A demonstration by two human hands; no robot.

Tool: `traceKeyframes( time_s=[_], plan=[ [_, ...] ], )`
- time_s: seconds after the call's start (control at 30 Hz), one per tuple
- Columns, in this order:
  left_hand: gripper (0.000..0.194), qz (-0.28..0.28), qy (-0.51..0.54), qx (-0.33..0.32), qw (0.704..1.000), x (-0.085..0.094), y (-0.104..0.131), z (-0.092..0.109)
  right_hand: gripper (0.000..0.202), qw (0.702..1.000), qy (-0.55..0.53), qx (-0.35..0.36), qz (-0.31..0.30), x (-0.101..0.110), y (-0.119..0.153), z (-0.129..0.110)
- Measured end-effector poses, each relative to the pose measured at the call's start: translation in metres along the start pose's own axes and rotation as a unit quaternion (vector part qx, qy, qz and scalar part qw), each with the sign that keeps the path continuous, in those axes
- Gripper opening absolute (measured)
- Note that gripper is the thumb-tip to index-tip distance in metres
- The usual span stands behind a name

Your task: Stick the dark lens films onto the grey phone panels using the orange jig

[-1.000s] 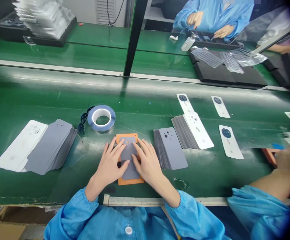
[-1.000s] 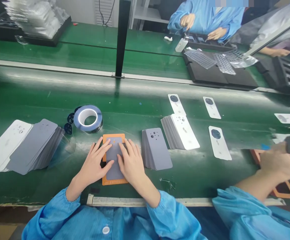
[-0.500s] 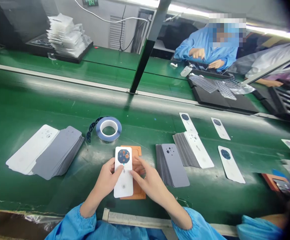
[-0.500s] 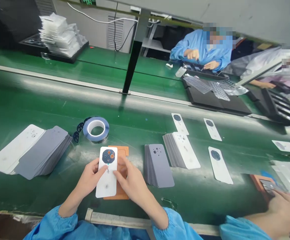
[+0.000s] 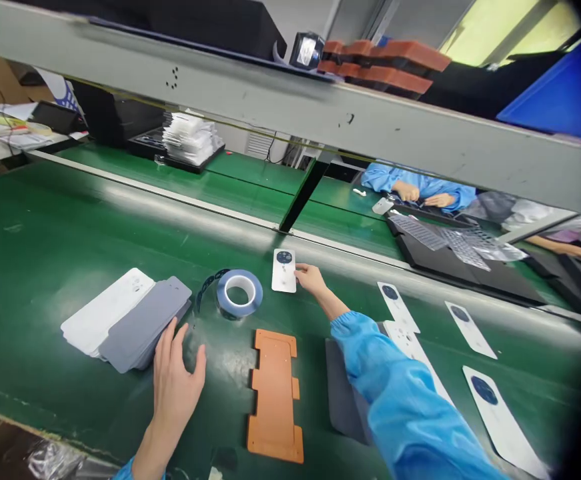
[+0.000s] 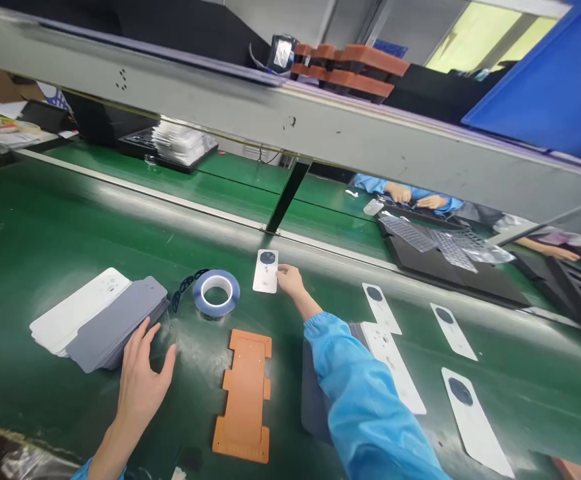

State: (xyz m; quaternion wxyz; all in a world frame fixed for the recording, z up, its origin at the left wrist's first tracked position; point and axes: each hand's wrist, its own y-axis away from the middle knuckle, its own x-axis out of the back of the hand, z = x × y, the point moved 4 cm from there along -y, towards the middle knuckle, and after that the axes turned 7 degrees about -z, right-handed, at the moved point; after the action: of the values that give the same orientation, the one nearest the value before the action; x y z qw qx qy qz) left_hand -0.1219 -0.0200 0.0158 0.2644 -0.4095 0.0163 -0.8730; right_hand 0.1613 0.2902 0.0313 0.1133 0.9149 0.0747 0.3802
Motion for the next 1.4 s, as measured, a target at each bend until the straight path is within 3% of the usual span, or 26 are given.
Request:
traceKeyframes(
  time_s=[0.13, 0.27, 0.43, 0.57, 0.67, 0.77, 0.93, 1.17, 1.3, 1.4],
  plan=[
    [0.059, -0.077, 0.057, 0.112, 0.989, -0.001, -0.004, -0.013, 0.036, 0.997, 0.069, -0.028, 0.02, -0.008, -0.012, -0.003],
    [0.055, -0.205, 0.167, 0.158, 0.951, -0.009, -0.02, -0.016, 0.037, 0.994, 0.107, -0.011, 0.004, -0.004, 0.009, 0.001],
    [0.045, -0.297, 0.307, 0.123, 0.896, -0.011, -0.035, 0.002, 0.031, 0.992, 0.082, 0.072, -0.057, -0.013, 0.085, -0.012],
    [0.037, -0.356, 0.351, 0.115, 0.859, -0.012, -0.032, 0.016, 0.026, 0.967, -0.021, 0.177, -0.18, -0.057, 0.163, -0.035],
    [0.032, -0.403, 0.382, 0.118, 0.823, -0.017, -0.024, 0.017, 0.03, 0.95, -0.057, 0.211, -0.223, -0.094, 0.192, -0.046],
    [0.033, -0.4, 0.388, 0.127, 0.821, -0.019, -0.02, 0.008, 0.032, 0.953, -0.07, 0.226, -0.188, -0.117, 0.192, -0.05],
    [0.043, -0.362, 0.383, 0.136, 0.839, -0.018, -0.02, -0.005, 0.033, 0.942, -0.132, 0.255, -0.174, -0.132, 0.188, -0.053],
    [0.042, -0.353, 0.35, 0.137, 0.857, -0.015, -0.022, 0.001, 0.022, 0.935, -0.203, 0.243, -0.16, -0.134, 0.196, -0.054],
    [0.047, -0.376, 0.334, 0.116, 0.857, -0.016, -0.024, 0.001, 0.032, 0.931, -0.237, 0.224, -0.164, -0.132, 0.196, -0.05],
    [0.046, -0.38, 0.329, 0.11, 0.857, -0.015, -0.027, 0.001, 0.018, 0.93, -0.258, 0.207, -0.163, -0.131, 0.198, -0.049]
  ],
)
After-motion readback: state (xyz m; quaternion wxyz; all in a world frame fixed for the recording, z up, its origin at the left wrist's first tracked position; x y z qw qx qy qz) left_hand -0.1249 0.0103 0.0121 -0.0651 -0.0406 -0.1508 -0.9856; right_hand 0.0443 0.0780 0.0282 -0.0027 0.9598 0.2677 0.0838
